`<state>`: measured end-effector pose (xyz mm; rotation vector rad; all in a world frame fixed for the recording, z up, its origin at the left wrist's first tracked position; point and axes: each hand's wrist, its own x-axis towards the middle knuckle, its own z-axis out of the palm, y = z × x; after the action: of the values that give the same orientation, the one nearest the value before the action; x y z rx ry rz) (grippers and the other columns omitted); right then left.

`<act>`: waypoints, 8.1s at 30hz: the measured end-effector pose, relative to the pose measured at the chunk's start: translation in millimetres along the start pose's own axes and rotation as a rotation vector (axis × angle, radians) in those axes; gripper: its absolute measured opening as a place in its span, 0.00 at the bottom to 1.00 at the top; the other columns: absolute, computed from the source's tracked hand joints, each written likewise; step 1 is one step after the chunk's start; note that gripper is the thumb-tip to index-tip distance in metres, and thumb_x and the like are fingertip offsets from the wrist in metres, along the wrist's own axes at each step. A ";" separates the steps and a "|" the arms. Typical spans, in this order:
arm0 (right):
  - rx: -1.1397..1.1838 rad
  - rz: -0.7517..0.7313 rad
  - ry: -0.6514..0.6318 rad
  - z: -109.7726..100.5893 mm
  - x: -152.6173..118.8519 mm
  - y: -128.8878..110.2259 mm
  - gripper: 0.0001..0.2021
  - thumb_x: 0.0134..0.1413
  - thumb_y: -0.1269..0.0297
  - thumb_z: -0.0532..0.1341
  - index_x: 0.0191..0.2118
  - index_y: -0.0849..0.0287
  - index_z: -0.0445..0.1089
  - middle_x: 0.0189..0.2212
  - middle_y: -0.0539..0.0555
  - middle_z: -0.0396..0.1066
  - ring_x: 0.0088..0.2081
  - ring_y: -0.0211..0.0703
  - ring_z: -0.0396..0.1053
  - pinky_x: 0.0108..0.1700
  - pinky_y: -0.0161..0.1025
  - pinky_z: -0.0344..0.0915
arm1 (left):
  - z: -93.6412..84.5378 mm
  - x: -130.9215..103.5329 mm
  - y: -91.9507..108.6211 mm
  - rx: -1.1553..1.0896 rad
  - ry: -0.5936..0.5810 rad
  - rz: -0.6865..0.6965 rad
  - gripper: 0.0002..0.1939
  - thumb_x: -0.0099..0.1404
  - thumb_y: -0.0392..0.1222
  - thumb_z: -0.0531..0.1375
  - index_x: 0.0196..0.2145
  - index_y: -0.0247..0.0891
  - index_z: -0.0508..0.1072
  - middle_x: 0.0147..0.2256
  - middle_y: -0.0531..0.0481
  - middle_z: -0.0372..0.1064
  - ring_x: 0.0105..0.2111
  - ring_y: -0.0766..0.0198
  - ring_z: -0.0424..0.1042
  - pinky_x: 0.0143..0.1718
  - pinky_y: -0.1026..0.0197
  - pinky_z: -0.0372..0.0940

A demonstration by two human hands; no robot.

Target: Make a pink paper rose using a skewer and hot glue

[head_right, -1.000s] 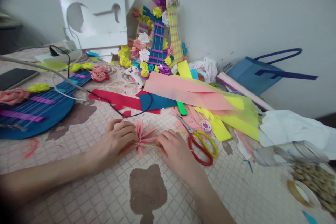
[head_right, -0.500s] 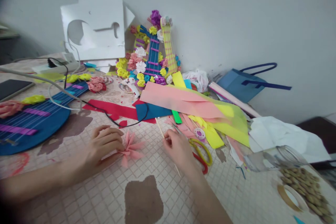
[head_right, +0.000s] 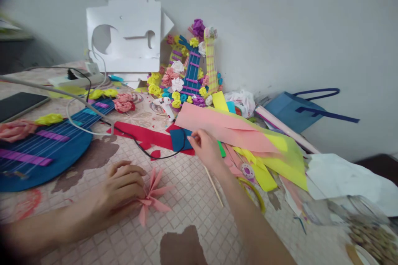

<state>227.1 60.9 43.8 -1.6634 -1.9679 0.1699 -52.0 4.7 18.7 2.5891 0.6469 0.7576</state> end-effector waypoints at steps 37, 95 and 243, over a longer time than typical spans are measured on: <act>0.408 -0.083 -0.383 -57.5 -81.3 -23.7 0.07 0.55 0.59 0.61 0.37 0.54 0.66 0.30 0.50 0.67 0.32 0.41 0.66 0.33 0.36 0.65 | 3.1 -3.6 -3.2 -0.010 -0.030 0.022 0.05 0.67 0.38 0.55 0.35 0.39 0.70 0.35 0.51 0.71 0.44 0.59 0.65 0.54 0.51 0.45; 0.381 -0.108 -0.726 -54.9 -76.5 -22.1 0.07 0.56 0.60 0.59 0.32 0.56 0.62 0.28 0.48 0.61 0.28 0.37 0.61 0.30 0.34 0.59 | 1.2 -0.3 -4.2 -0.106 -0.034 -0.136 0.04 0.64 0.37 0.57 0.32 0.39 0.70 0.34 0.53 0.69 0.42 0.61 0.65 0.49 0.55 0.50; 0.169 -0.325 -0.093 35.6 -85.2 -70.7 0.07 0.52 0.76 0.58 0.34 0.55 0.66 0.34 0.53 0.64 0.41 0.47 0.60 0.42 0.45 0.62 | 23.4 9.1 -9.2 -0.207 0.185 -0.384 0.07 0.59 0.33 0.58 0.35 0.39 0.63 0.31 0.51 0.69 0.35 0.60 0.67 0.41 0.53 0.60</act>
<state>155.1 -26.4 16.9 -1.2313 -2.1950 0.2862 -34.7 12.1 -0.2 2.1347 1.0251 0.8857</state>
